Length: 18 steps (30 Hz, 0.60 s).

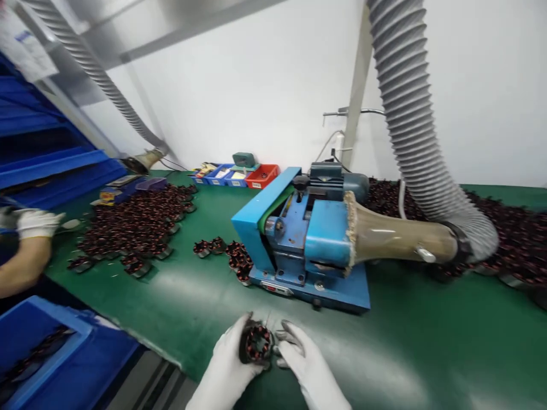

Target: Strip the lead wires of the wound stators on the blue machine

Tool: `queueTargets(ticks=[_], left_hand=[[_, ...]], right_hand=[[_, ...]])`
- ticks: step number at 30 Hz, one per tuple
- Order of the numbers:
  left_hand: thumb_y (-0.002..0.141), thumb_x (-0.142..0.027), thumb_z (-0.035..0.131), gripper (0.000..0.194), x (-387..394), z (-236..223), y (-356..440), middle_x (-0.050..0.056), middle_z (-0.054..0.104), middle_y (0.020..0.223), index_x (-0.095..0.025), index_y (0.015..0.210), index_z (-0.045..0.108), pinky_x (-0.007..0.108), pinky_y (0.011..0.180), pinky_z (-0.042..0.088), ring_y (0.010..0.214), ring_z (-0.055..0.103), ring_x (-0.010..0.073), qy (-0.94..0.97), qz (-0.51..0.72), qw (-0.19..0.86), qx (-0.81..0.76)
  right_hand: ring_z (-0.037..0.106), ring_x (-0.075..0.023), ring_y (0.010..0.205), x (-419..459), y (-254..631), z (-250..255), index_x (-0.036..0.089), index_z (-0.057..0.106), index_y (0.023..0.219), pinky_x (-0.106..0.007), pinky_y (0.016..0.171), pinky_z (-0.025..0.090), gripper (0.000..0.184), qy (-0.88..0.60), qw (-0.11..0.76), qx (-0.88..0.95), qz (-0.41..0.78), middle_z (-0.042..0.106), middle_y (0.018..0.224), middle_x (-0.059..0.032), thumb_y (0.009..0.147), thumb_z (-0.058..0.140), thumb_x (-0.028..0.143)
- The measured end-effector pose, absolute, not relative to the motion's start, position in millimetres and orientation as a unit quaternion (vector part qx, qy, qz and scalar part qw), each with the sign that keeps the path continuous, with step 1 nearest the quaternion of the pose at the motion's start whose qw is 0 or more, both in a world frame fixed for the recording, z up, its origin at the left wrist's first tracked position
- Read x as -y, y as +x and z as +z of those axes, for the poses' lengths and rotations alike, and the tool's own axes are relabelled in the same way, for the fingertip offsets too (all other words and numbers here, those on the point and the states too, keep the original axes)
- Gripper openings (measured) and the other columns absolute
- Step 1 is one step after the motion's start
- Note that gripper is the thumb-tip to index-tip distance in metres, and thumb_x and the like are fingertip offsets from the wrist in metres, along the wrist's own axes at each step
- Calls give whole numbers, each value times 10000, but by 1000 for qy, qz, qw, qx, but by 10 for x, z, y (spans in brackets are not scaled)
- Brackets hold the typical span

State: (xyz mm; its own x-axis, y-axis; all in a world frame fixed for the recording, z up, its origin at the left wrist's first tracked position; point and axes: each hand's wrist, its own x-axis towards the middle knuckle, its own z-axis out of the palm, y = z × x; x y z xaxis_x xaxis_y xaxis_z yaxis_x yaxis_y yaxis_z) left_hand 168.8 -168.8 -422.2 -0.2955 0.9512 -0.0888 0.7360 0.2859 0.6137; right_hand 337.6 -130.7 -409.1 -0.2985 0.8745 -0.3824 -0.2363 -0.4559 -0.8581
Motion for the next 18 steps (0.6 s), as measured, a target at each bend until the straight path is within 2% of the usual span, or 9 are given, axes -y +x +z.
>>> queueTargets(ticks=[3, 6, 8, 11, 13, 16, 18], left_hand=[[398, -111, 735, 606, 1663, -4220, 2036, 103, 643, 1087, -227, 986, 647, 474, 918, 436, 1040, 562, 353, 540, 299, 304, -726], [423, -119, 714, 604, 1614, -4138, 2307, 37, 694, 936, -273, 1000, 622, 391, 772, 528, 849, 647, 285, 519, 379, 390, -660], [445, -155, 719, 594, 1595, -4067, 2447, 3, 693, 852, -298, 1011, 613, 355, 694, 549, 738, 659, 248, 522, 407, 452, -598], [398, -165, 747, 529, 1562, -3958, 2604, 12, 667, 871, -289, 901, 643, 373, 723, 548, 776, 650, 262, 522, 439, 486, -546], [360, -142, 754, 530, 1517, -3882, 2687, 20, 651, 895, -271, 860, 638, 375, 746, 547, 810, 643, 265, 514, 456, 486, -540], [349, -100, 733, 609, 1388, -3767, 2804, 36, 626, 1013, -249, 925, 604, 348, 764, 547, 869, 636, 251, 483, 487, 491, -537], [378, -100, 720, 622, 1259, -3711, 2876, 45, 633, 1043, -237, 970, 584, 333, 782, 543, 886, 639, 238, 441, 517, 488, -547]], right_hand=[[637, -179, 569, 1226, 3363, -4034, 144, 699, 814, -271, 524, 488, 378, -459, 382, 383, 705, 715, 689, -48, 627, 734, 470], [525, -126, 491, 1189, 3513, -3903, 162, 633, 598, -221, 475, 406, 279, -472, 394, 394, 683, 592, 528, 28, 628, 733, 421], [426, -95, 454, 1178, 3651, -3764, 172, 546, 503, -204, 453, 349, 316, -476, 399, 407, 670, 473, 460, 66, 642, 726, 392], [347, -80, 459, 1157, 3847, -3559, 177, 473, 486, -200, 447, 308, 366, -457, 414, 418, 667, 388, 470, 79, 659, 724, 381], [371, -88, 476, 1135, 3948, -3485, 177, 495, 524, -203, 460, 338, 349, -434, 468, 388, 665, 425, 506, 66, 690, 708, 398], [539, -136, 580, 1092, 4012, -3491, 193, 601, 671, -238, 571, 457, 260, -428, 582, 325, 610, 591, 624, 14, 771, 631, 431], [637, -213, 739, 1059, 3975, -3536, 204, 658, 801, -303, 694, 511, 261, -438, 598, 348, 574, 687, 766, -37, 693, 688, 440]])
